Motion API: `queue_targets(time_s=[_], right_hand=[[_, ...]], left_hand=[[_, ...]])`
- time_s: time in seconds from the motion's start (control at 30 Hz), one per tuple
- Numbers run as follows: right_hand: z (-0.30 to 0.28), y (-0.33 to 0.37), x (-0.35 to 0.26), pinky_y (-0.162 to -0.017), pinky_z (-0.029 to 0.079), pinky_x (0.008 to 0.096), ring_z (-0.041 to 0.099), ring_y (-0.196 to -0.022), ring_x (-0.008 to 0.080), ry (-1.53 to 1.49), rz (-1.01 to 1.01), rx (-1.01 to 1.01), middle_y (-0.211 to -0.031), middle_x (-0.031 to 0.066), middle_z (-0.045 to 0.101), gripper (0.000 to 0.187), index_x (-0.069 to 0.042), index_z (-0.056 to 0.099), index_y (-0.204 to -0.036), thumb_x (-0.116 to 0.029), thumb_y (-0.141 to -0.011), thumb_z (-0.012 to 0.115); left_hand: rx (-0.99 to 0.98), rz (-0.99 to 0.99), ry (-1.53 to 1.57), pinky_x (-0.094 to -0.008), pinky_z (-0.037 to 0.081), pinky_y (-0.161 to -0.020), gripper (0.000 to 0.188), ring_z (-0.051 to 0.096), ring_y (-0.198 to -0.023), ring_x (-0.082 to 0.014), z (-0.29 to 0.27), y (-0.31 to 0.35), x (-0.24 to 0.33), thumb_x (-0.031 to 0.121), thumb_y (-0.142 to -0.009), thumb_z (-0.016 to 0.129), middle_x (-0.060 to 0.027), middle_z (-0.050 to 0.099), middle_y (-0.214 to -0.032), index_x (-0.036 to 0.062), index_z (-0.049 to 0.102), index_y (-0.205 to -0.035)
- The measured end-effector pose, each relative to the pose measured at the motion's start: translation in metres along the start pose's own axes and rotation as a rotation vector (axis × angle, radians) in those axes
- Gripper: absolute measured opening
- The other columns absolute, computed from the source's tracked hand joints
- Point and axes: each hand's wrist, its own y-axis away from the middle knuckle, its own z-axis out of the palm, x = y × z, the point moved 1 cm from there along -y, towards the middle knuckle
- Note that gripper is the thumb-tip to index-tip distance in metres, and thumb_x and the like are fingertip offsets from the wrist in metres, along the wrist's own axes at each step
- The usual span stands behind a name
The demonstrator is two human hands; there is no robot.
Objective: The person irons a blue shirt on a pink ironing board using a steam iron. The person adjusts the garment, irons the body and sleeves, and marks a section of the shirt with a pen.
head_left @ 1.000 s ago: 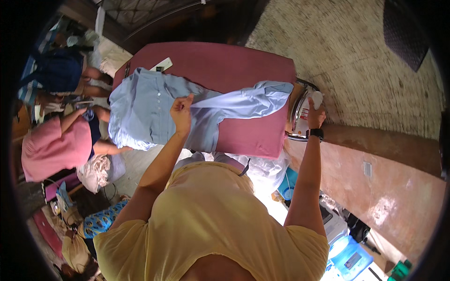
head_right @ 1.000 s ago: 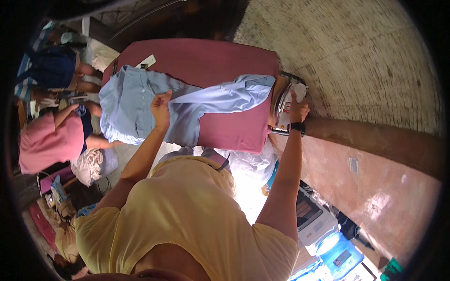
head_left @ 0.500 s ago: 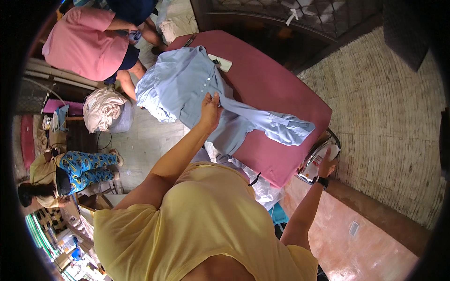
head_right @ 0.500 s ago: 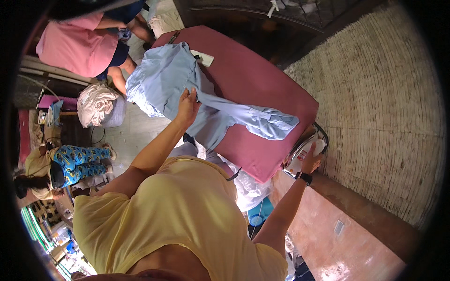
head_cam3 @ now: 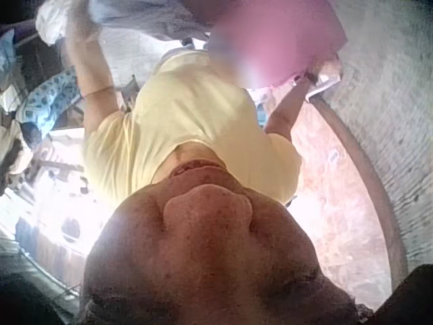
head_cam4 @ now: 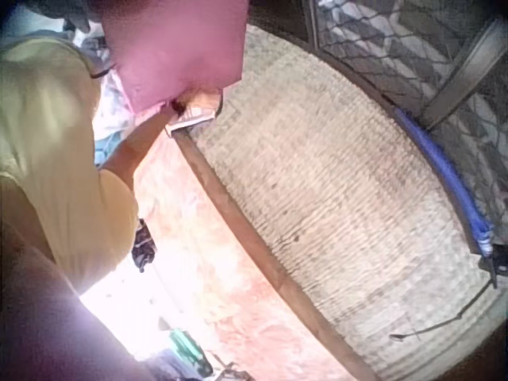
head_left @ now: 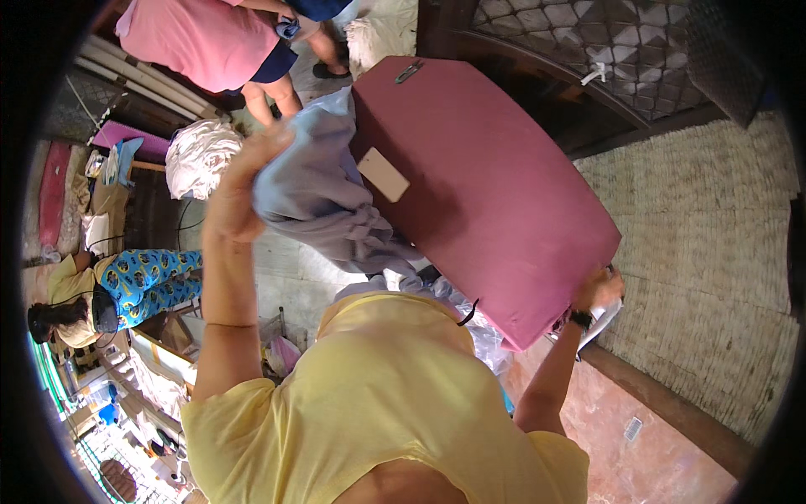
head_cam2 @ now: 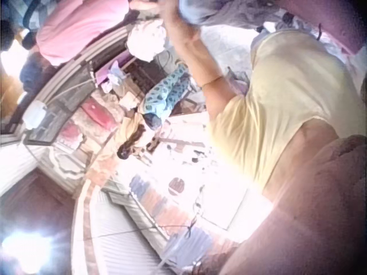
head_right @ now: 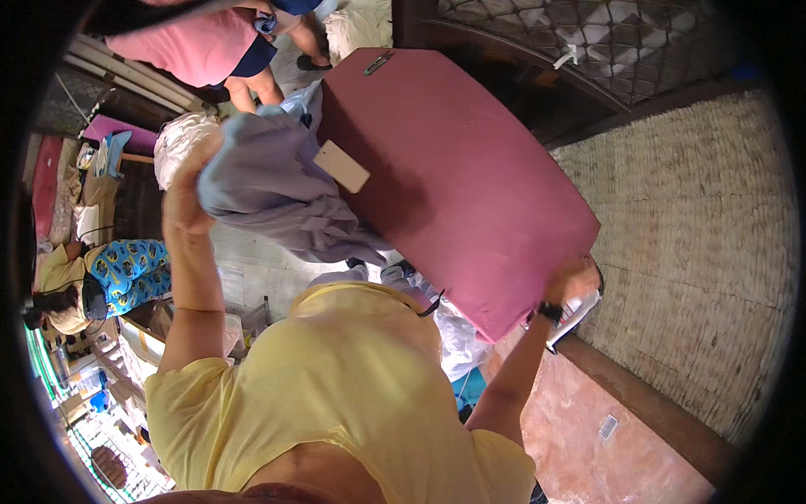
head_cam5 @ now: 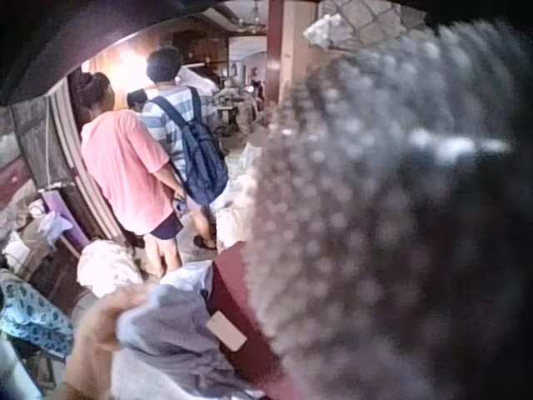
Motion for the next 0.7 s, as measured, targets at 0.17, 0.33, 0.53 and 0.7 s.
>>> queue_targets(time_s=[0.17,0.33,0.53,0.7], right_hand=[[-0.058,-0.041,-0.340,-0.105,0.035,0.0475,0.043,-0.123,0.0374,-1.119,-0.513,-0.566,-0.130,0.0197,0.048,0.065,-0.006,0.047,-0.133,-0.013,-0.074,0.074],[-0.130,-0.005,-0.547,-0.103,0.037,0.0474,0.042,-0.124,0.0396,-1.261,-0.843,-0.644,-0.138,0.0149,0.042,0.082,-0.009,0.037,-0.138,-0.003,-0.066,0.075],[-0.181,0.142,-0.661,-0.086,0.048,0.0433,0.059,-0.102,0.0359,-1.547,-1.535,-0.793,-0.108,0.0183,0.062,0.069,-0.009,0.049,-0.132,-0.005,-0.066,0.067],[-0.209,0.125,-0.582,-0.073,0.051,0.0463,0.066,-0.080,0.0378,-1.157,-1.685,-1.297,-0.081,0.0228,0.068,0.039,0.000,0.069,-0.087,-0.033,-0.068,0.074]], left_hand=[[-0.045,0.280,0.001,-0.0318,0.044,-0.100,0.042,0.060,-0.112,-0.0222,-0.083,0.061,0.093,0.013,-0.090,0.057,-0.0163,0.062,-0.123,-0.0071,0.055,-0.127],[0.477,1.365,-1.315,-0.0432,0.050,-0.095,0.052,0.065,-0.105,-0.0308,-0.114,0.125,0.138,0.029,-0.080,0.067,-0.0221,0.066,-0.115,-0.0080,0.063,-0.116],[1.144,1.332,-1.130,-0.0402,0.047,-0.096,0.048,0.063,-0.108,-0.0288,-0.211,0.207,0.200,0.028,-0.084,0.064,-0.0201,0.065,-0.117,-0.0067,0.063,-0.117],[1.364,1.071,-1.059,-0.0377,0.046,-0.098,0.045,0.061,-0.109,-0.0271,-0.336,0.250,0.225,0.027,-0.088,0.061,-0.0185,0.064,-0.119,-0.0055,0.063,-0.118]])
